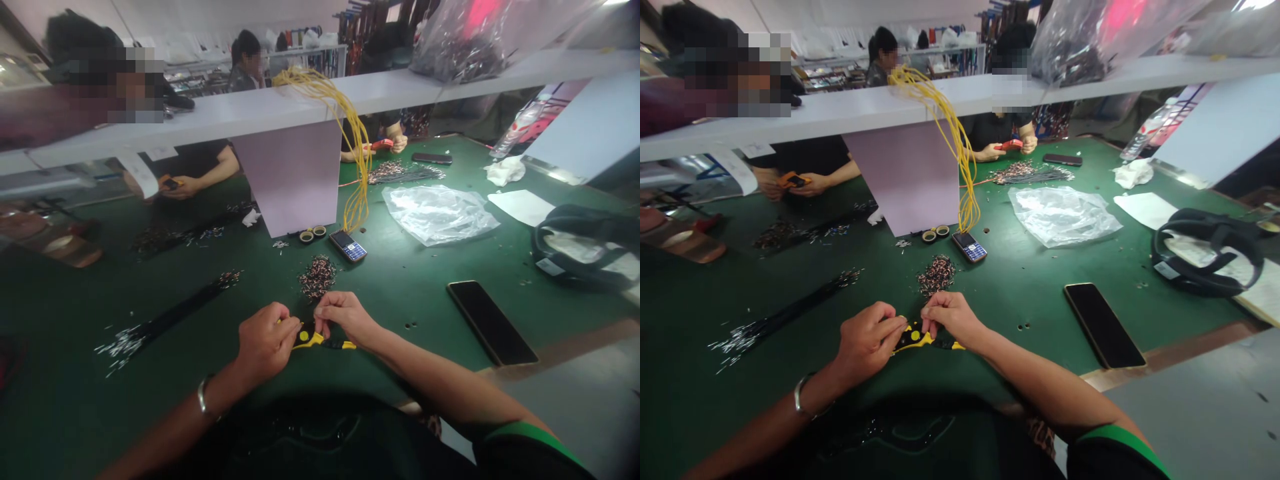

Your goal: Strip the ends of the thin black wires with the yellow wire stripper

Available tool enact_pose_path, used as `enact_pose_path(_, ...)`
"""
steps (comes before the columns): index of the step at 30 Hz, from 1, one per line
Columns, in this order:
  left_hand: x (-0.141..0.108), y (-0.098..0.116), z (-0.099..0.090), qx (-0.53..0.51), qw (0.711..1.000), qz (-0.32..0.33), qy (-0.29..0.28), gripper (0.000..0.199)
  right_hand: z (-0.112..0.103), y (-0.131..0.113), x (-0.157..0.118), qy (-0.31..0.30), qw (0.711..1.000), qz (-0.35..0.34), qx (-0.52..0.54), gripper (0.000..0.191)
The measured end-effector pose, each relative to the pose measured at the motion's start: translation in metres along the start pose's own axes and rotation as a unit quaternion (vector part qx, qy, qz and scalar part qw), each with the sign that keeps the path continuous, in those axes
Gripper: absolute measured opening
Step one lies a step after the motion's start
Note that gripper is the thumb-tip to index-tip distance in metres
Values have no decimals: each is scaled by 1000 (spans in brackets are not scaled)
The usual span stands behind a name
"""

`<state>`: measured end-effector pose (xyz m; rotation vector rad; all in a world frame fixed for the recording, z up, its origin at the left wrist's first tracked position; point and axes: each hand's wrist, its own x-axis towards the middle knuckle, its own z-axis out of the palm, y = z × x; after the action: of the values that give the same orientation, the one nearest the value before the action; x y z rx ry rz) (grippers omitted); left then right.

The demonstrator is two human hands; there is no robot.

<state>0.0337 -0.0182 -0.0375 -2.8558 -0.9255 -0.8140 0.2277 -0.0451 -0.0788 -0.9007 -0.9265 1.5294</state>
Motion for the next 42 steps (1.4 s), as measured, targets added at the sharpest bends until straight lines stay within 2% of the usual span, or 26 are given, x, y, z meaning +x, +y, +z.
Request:
enact_pose_path(4, -1, 0, 2, -15, 1000, 8, -5, 23, 0, -1, 0, 2, 1000, 9, 2, 18)
enact_pose_path(6, -1, -2, 4, -62, 998, 0, -16, 22, 0, -1, 0, 0, 1000, 14, 3, 18)
enact_pose_path(8, 1, -4, 7, -138, 989, -15, -53, 21, 0, -3, 0, 1, 1000, 13, 5, 18)
enact_pose_path(11, 4, -5, 8, -228, 962, -76, -127, 20, 1, -4, -1, 6, 1000, 6, 6, 18)
enact_pose_path(14, 7, -4, 6, -260, 943, -140, -156, 20, 1, -4, -1, 11, 1000, 2, -7, 19)
enact_pose_path(20, 7, -3, 8, -285, 920, -210, -171, 22, 1, -1, 0, 11, 1000, 2, -25, 21)
enact_pose_path(28, 9, -6, 7, -319, 900, -246, -167, 22, 1, 0, 1, 12, 1000, 8, -6, 21)
enact_pose_path(35, 12, -6, 1, -350, 865, -323, -161, 21, 2, -7, -1, 22, 999, -13, -29, 22)
enact_pose_path(42, 13, -3, -3, -377, 850, -330, -164, 21, 2, -5, 0, 23, 999, -17, -14, 22)
